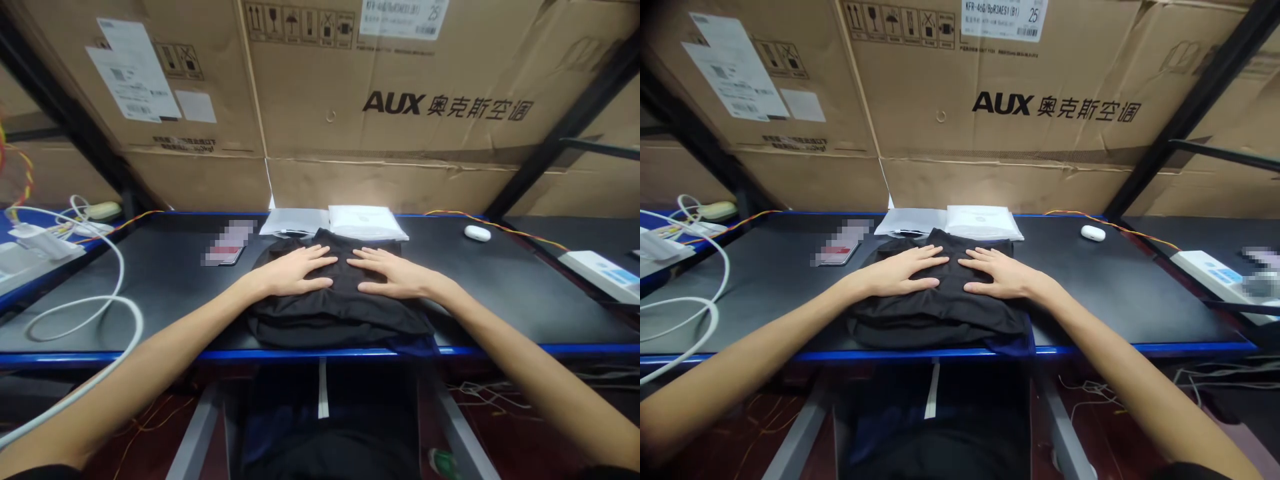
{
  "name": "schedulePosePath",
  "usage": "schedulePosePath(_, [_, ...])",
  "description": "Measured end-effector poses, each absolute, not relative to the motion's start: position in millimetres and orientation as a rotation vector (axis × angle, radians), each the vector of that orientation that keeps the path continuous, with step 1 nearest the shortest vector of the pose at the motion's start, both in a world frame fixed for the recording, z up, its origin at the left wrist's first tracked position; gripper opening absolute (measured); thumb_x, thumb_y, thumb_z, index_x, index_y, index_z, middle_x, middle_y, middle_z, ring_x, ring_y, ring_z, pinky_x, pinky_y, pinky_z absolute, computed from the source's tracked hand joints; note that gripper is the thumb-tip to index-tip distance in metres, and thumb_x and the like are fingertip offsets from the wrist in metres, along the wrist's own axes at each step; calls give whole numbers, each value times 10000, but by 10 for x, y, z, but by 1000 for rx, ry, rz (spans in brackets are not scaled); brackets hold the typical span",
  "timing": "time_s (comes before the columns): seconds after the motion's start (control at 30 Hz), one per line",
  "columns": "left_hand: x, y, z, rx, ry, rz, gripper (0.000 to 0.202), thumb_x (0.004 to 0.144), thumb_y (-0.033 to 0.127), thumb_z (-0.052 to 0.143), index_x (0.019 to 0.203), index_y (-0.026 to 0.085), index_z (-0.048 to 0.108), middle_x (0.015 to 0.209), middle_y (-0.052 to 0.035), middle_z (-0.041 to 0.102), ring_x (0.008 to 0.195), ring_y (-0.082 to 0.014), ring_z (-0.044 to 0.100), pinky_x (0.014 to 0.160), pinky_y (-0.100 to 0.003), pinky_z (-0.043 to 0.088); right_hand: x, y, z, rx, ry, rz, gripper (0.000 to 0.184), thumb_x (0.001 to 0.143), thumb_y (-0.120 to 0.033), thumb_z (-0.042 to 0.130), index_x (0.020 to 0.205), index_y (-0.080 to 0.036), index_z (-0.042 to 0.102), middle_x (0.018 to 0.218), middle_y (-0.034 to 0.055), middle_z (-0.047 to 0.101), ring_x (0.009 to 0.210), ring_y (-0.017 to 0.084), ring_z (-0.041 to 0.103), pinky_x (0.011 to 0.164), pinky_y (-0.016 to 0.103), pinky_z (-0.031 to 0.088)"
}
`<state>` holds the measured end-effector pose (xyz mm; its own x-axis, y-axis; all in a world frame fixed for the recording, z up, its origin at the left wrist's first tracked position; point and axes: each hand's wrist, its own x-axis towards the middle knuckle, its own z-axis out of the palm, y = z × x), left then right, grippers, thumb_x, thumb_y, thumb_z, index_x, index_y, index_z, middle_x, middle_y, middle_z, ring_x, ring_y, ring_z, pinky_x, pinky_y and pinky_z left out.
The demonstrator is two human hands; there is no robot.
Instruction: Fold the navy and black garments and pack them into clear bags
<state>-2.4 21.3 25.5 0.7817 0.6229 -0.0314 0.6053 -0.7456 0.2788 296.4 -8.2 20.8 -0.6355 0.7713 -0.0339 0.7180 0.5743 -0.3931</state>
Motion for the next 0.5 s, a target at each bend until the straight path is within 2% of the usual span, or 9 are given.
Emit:
schedulePosePath(0.13, [-20, 230, 275, 2738, 937, 153, 624, 1004, 612, 444, 1525, 269, 471, 1646, -74, 331, 1537, -260, 293, 1259, -407, 230, 2973, -76, 207, -1255, -2655, 557, 765, 905, -713, 548, 1553, -324, 427, 1671, 27, 288, 1550, 328, 215, 1269, 536, 191])
schedulePosePath(0.23, [-42, 306, 308, 2782, 915, 337, 508, 1018, 549, 443, 1371, 239, 638, 1491, -75, 566, 1394, -237, 515, 1193, -363, 361, 2973, -76, 213, -1265, -2653, 562, 767, 902, -712, 553, 1547, -313, 442, 1666, 40, 299, 1547, 332, 223, 1268, 537, 198])
schedulePosePath(0.3, [-82, 402, 329, 2782, 935, 530, 422, 1008, 474, 474, 1263, 229, 704, 1355, -65, 676, 1278, -223, 610, 1140, -354, 428, 2970, -78, 221, -1263, -2651, 567, 769, 900, -712, 554, 1541, -299, 457, 1662, 53, 304, 1545, 338, 229, 1266, 545, 200])
schedulePosePath(0.4, [-182, 601, 332, 2759, 1080, 792, 358, 949, 361, 527, 1205, 208, 726, 1297, -72, 706, 1244, -233, 629, 1133, -374, 446, 2969, -81, 231, -1260, -2643, 566, 768, 894, -712, 563, 1535, -298, 468, 1657, 56, 317, 1541, 344, 239, 1263, 554, 205])
schedulePosePath(0.5, [-293, 805, 298, 2717, 1322, 835, 377, 886, 278, 559, 1218, 199, 719, 1338, -83, 683, 1303, -252, 592, 1168, -398, 415, 2971, -80, 239, -1270, -2657, 559, 771, 899, -718, 549, 1539, -298, 460, 1659, 56, 318, 1543, 331, 239, 1265, 538, 209])
